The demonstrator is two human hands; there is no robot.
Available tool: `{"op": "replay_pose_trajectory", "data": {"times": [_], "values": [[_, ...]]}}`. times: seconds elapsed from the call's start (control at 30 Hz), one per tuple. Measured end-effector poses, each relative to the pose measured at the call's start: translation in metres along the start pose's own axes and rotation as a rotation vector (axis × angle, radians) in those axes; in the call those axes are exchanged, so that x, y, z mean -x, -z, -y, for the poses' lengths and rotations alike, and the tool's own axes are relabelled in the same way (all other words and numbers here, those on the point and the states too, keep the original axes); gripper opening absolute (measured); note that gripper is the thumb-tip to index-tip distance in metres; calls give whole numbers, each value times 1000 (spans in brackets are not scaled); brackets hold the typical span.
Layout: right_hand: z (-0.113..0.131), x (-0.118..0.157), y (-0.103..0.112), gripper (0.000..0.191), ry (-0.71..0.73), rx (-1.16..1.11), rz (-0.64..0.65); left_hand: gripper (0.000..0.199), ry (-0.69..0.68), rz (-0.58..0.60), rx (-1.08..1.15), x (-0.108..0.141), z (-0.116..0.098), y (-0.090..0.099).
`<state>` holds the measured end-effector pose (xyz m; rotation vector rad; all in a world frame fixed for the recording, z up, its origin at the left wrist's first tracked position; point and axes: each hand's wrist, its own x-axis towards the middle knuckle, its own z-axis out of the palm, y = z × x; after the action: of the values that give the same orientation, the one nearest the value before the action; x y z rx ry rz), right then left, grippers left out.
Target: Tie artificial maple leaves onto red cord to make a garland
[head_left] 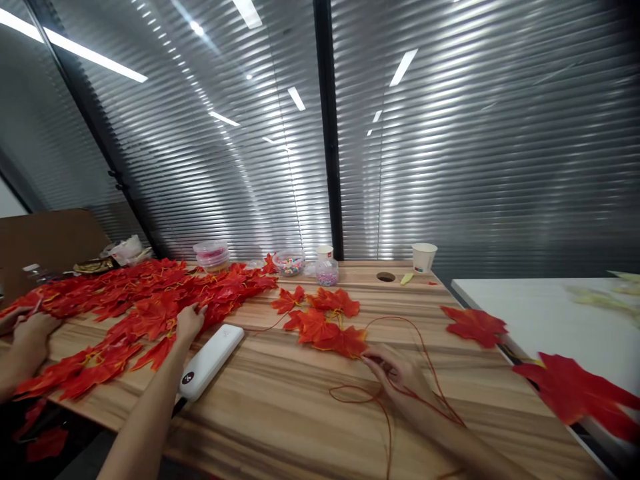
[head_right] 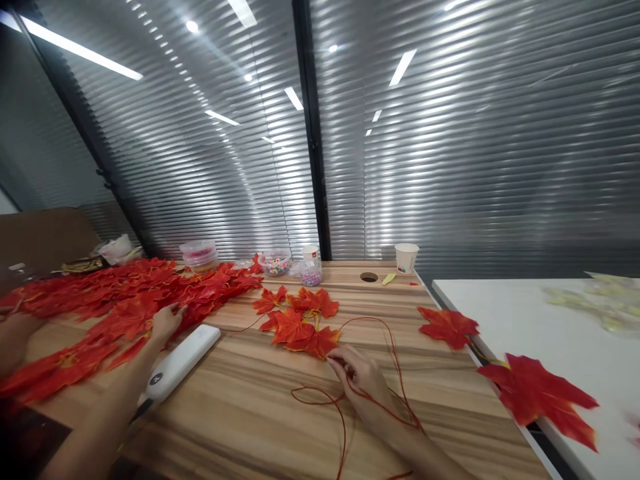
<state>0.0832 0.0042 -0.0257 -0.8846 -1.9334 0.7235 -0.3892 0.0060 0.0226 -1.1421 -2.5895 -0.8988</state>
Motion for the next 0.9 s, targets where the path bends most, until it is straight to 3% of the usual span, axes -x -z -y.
{"op": "replay_pose_trajectory", "data": {"times": [0.17, 0.27, 0.4, 0.5, 0.57, 0.67, 0.7, 0.73, 0.8, 0.9], "values": [[0, -1, -1, 21, 30, 60, 33, 16, 60, -104, 138, -8, -16, 6], [2, -1, 0, 21, 29, 77, 32, 13, 55, -222, 231, -10, -42, 21], [4, -1, 3, 20, 37, 67, 34, 23, -46, -474, 352, -5, -86, 43], [3, -1, 3, 20, 48, 43, 21, 22, -156, -424, 454, -6, -114, 51], [0, -1, 2, 21, 59, 29, 5, 17, -154, -375, 539, -6, -129, 51], [-2, -1, 1, 21, 70, 14, -15, 18, -170, -345, 668, 13, -152, 46], [-2, -2, 1, 21, 68, 7, -19, 18, -203, -304, 715, 27, -162, 43], [-2, -2, 2, 21, 63, -1, -25, 20, -245, -181, 862, 45, -172, 40], [1, -3, 4, 20, 43, -13, -47, 26, -290, 175, 1072, 91, -195, 33], [5, -4, 9, 17, 22, -30, -106, 29, -233, 673, 1237, 161, -228, 22]]}}
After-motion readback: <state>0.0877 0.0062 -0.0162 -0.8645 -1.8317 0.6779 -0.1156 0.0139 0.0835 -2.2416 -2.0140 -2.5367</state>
